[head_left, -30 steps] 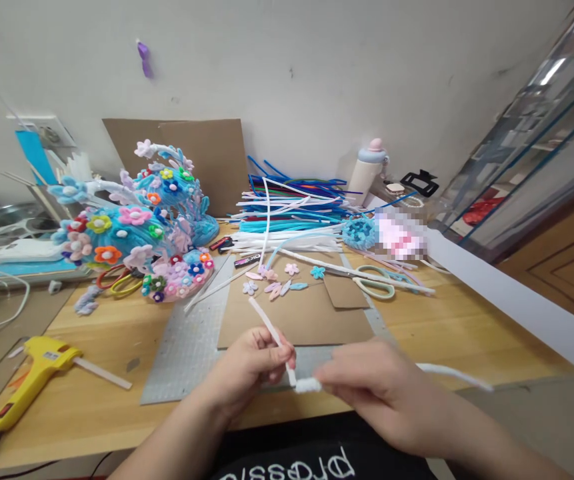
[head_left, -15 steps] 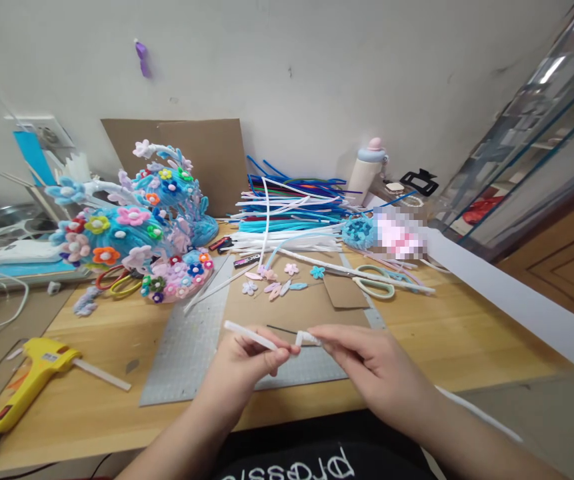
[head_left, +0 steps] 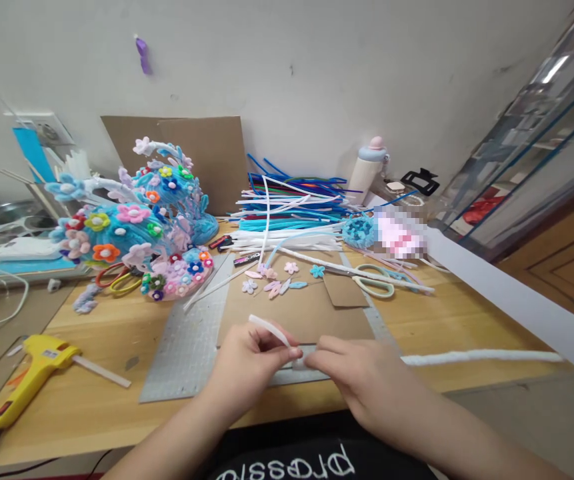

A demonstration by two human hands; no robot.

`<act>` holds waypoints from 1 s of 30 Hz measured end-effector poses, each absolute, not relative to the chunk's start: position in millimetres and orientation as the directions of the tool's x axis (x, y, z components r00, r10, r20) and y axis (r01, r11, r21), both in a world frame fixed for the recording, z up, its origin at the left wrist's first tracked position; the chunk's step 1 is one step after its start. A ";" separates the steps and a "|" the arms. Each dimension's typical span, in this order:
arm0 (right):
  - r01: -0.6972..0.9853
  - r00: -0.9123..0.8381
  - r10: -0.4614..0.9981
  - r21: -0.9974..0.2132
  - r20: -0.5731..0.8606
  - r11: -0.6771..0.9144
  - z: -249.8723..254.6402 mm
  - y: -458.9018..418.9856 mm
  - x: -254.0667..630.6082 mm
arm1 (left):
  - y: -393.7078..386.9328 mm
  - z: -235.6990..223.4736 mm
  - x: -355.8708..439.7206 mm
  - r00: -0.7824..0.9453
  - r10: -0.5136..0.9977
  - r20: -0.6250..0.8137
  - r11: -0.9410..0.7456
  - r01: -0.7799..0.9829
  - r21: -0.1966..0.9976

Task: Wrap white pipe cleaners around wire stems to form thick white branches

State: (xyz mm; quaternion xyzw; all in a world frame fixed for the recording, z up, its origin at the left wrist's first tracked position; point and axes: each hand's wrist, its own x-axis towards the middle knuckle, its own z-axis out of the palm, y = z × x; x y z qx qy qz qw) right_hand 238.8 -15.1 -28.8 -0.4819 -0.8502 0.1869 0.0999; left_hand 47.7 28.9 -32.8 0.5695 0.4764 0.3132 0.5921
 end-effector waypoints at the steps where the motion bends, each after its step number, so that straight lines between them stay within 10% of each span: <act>1: 0.789 -0.484 0.875 -0.430 0.004 0.439 -31.3 -15.1 237.8 | 24.9 -30.4 49.0 0.318 0.931 -0.176 0.126 0.172 0.977; 6: 0.704 -0.323 0.940 -0.635 0.115 0.319 -37.7 -11.9 238.4 | 13.6 -31.7 47.4 0.250 0.963 -0.104 0.095 0.046 0.994; 14: 0.421 -0.332 0.930 -0.858 0.158 0.295 -35.2 -16.3 239.4 | 25.3 -61.4 41.8 0.439 0.841 -0.318 0.493 -0.376 0.785; 30: 0.810 -0.411 0.892 -0.374 0.190 0.452 -39.5 -19.1 230.0 | 16.2 -34.5 46.4 0.236 0.963 -0.132 0.099 0.143 0.985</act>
